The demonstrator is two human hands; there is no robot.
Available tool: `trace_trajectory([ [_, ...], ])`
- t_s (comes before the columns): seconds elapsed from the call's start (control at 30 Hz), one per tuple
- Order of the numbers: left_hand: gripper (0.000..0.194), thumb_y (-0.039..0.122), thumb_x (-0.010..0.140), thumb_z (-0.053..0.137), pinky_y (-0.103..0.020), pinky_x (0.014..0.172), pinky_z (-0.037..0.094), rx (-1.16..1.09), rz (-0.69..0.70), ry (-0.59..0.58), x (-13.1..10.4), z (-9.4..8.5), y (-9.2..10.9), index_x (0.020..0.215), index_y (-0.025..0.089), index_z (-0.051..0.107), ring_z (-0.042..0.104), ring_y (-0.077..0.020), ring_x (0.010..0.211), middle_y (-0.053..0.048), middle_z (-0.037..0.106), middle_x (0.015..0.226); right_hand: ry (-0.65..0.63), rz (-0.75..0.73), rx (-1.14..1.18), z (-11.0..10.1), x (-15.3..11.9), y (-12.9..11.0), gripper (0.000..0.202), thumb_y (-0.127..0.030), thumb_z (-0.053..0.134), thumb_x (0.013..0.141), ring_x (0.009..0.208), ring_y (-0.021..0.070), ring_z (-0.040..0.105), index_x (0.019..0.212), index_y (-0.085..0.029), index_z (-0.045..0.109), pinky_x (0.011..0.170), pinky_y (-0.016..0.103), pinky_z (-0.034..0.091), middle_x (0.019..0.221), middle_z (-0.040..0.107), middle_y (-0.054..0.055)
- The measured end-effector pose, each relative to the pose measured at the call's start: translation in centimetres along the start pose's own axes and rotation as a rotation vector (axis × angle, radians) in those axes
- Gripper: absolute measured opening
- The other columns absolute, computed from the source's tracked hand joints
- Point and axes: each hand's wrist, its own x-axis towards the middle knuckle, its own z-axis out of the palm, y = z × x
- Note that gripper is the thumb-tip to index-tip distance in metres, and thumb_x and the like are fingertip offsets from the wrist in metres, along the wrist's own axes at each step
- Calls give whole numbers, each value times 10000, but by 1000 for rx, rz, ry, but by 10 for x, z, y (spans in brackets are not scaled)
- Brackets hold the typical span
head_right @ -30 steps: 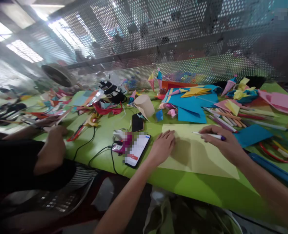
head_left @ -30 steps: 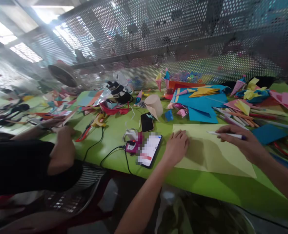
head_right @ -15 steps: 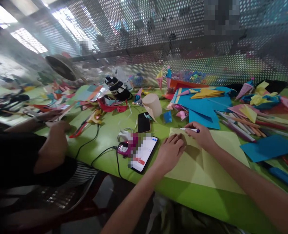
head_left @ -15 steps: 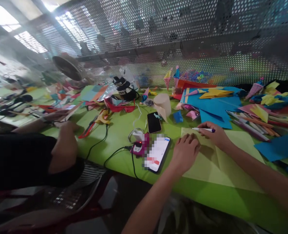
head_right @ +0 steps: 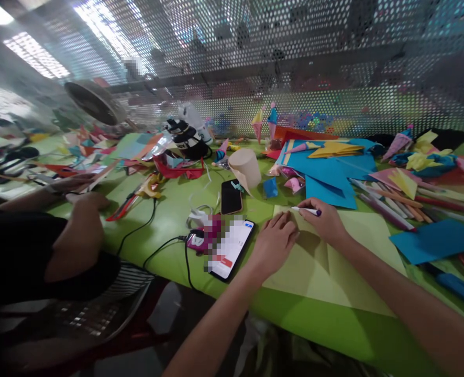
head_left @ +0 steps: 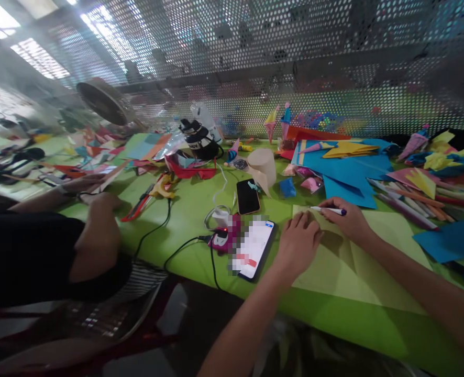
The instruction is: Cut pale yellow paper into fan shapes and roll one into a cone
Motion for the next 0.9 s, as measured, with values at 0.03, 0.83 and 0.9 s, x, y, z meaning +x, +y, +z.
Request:
trace_trajectory([
  [0.03,353,409,1088,327,-494,1146,423,-3,-2,-2,0,0,0,1135,233,629,431,-279,1472,-99,525,1546,0,-3,-5,0,0,-1,220,-423,650,883,767,196,674,973,-234,717,684,315,499,922,765,30],
  [0.83,290,377,1080,368,-487,1147,429,-8,-2,-1,0,1,-1,1114,236,619,440,-271,1465,-82,519,1553,67,1,-69,-8,-8,4,186,-382,630,892,861,230,684,971,-244,727,725,325,487,957,778,31],
  [0.9,291,377,1081,365,-494,1150,426,-10,2,0,-1,1,-1,1117,237,618,435,-274,1470,-81,516,1556,73,3,-71,-10,-9,6,189,-390,631,891,841,228,683,967,-246,728,713,326,487,947,777,29],
])
